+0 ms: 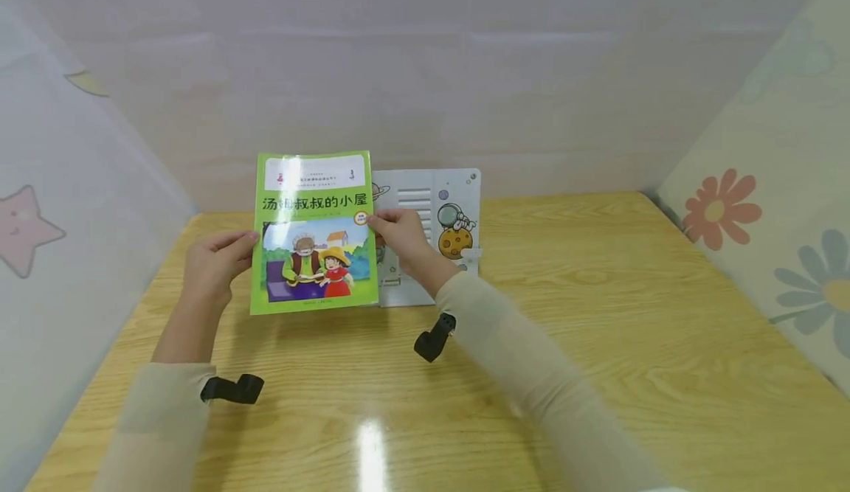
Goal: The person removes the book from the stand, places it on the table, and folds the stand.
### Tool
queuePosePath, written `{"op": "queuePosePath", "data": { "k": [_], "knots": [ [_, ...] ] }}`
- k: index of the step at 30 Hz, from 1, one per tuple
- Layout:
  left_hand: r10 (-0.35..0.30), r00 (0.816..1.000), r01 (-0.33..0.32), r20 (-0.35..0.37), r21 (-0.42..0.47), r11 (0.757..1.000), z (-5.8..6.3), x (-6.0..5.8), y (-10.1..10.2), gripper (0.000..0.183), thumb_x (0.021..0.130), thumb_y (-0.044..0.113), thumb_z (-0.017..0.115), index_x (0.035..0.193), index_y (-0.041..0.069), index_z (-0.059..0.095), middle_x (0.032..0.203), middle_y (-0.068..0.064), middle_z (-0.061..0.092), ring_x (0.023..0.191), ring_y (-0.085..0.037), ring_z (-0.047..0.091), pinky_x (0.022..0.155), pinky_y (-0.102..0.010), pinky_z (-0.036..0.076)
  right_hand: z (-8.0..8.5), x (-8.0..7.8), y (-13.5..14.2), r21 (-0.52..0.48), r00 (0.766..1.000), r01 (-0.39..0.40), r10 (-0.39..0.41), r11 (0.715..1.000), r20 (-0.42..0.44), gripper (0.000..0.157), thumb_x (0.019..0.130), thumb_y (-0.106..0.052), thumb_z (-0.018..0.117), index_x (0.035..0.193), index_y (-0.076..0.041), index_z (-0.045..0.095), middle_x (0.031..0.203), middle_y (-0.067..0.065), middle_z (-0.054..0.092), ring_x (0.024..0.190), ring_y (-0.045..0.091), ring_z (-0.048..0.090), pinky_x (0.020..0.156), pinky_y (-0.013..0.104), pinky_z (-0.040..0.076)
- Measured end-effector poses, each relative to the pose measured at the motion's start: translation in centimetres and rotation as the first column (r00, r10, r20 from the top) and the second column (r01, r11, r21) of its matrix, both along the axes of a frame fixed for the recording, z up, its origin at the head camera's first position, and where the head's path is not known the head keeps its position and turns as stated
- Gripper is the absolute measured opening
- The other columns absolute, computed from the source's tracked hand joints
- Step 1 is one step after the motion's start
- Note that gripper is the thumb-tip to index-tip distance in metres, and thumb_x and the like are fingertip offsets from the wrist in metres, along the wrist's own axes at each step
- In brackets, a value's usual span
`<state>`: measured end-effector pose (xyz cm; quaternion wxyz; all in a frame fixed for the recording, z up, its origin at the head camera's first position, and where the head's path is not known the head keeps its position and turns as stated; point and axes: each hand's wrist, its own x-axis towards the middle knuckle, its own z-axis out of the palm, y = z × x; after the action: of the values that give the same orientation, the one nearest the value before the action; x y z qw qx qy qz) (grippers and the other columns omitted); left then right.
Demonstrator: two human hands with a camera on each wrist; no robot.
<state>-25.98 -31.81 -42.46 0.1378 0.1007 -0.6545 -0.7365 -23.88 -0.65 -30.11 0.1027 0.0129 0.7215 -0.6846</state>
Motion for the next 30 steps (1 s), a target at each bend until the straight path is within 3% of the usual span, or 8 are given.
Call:
{"op": "queuePosePath", "data": {
  "k": [4, 8, 13, 18, 23, 28, 30],
  "knots": [
    [0.031, 0.998, -0.033, 0.062, 0.02, 0.999, -0.2, 1.8, -0.6, 0.045, 0.064, 0.026, 0.076, 0.101, 0.002, 0.064, 0.104, -0.016, 0.054, 0.083, -0.026, 0.06, 0.068, -0.029, 0.049, -1.2, 0.4, -1.3, -0.046, 0.998, 0.001, 0.002, 0.999, 0.061, 0.019, 0.083, -0.017, 0.057, 0.095, -0.003, 0.062, 0.083, 0.005, 0.06, 0.071, 0.015, 0.054, 0.078, 0.031, 0.044],
    [0.05, 0.992, -0.054, 0.112, 0.039, 0.998, 0.3, 3.8, -0.7, 0.046, 0.064, 0.028, 0.076, 0.102, 0.005, 0.064, 0.103, -0.013, 0.055, 0.085, -0.022, 0.06, 0.069, -0.026, 0.048, -2.1, 0.8, -2.5, -0.089, 0.997, -0.001, 0.008, 0.996, 0.075, 0.018, 0.082, -0.015, 0.058, 0.093, -0.002, 0.063, 0.082, 0.005, 0.061, 0.071, 0.015, 0.054, 0.078, 0.032, 0.045],
    [0.095, 0.975, -0.099, 0.203, 0.013, 0.995, 1.7, 6.3, 0.0, 0.041, 0.065, 0.029, 0.075, 0.099, 0.01, 0.066, 0.094, -0.003, 0.06, 0.081, -0.014, 0.06, 0.068, -0.022, 0.049, -3.2, 1.4, -3.6, -0.149, 0.991, -0.006, 0.026, 0.989, 0.131, 0.017, 0.08, -0.01, 0.059, 0.094, -0.001, 0.063, 0.083, 0.004, 0.061, 0.073, 0.013, 0.056, 0.075, 0.028, 0.046],
    [0.081, 0.955, -0.088, 0.286, 0.013, 0.996, 3.8, 8.7, 1.1, 0.039, 0.068, 0.027, 0.072, 0.102, 0.009, 0.063, 0.082, 0.004, 0.061, 0.077, -0.009, 0.06, 0.068, -0.02, 0.049, -4.6, 1.9, -4.4, -0.194, 0.982, -0.01, 0.046, 0.981, 0.181, 0.021, 0.078, -0.004, 0.06, 0.098, 0.004, 0.061, 0.085, 0.006, 0.062, 0.073, 0.015, 0.056, 0.082, 0.033, 0.043],
    [0.052, 0.941, -0.053, 0.334, -0.004, 0.999, 4.3, 9.8, 1.4, 0.03, 0.067, 0.031, 0.073, 0.093, 0.019, 0.064, 0.078, 0.01, 0.06, 0.076, -0.004, 0.059, 0.07, -0.018, 0.047, -5.8, 2.3, -5.0, -0.176, 0.985, -0.034, 0.063, 0.984, 0.162, 0.024, 0.076, 0.002, 0.059, 0.101, 0.005, 0.06, 0.09, 0.007, 0.059, 0.078, 0.017, 0.057, 0.08, 0.032, 0.044],
    [0.021, 0.941, -0.037, 0.337, 0.04, 0.998, 4.8, 10.6, 1.8, 0.02, 0.072, 0.022, 0.07, 0.089, 0.013, 0.065, 0.07, 0.009, 0.061, 0.068, -0.004, 0.059, 0.064, -0.018, 0.049, -6.9, 2.7, -5.7, -0.134, 0.988, -0.027, 0.047, 0.991, 0.15, 0.024, 0.075, 0.005, 0.058, 0.099, 0.005, 0.061, 0.092, 0.006, 0.059, 0.08, 0.015, 0.055, 0.078, 0.03, 0.045],
    [0.021, 0.935, -0.039, 0.353, 0.043, 0.998, 4.9, 10.8, 2.0, 0.027, 0.075, 0.019, 0.067, 0.099, 0.008, 0.061, 0.066, 0.009, 0.06, 0.064, -0.004, 0.059, 0.061, -0.018, 0.049, -7.4, 2.8, -5.9, -0.102, 0.988, -0.014, 0.029, 0.995, 0.154, 0.025, 0.074, 0.004, 0.059, 0.099, 0.004, 0.062, 0.093, 0.005, 0.058, 0.081, 0.014, 0.054, 0.078, 0.029, 0.045]
  ]
}}
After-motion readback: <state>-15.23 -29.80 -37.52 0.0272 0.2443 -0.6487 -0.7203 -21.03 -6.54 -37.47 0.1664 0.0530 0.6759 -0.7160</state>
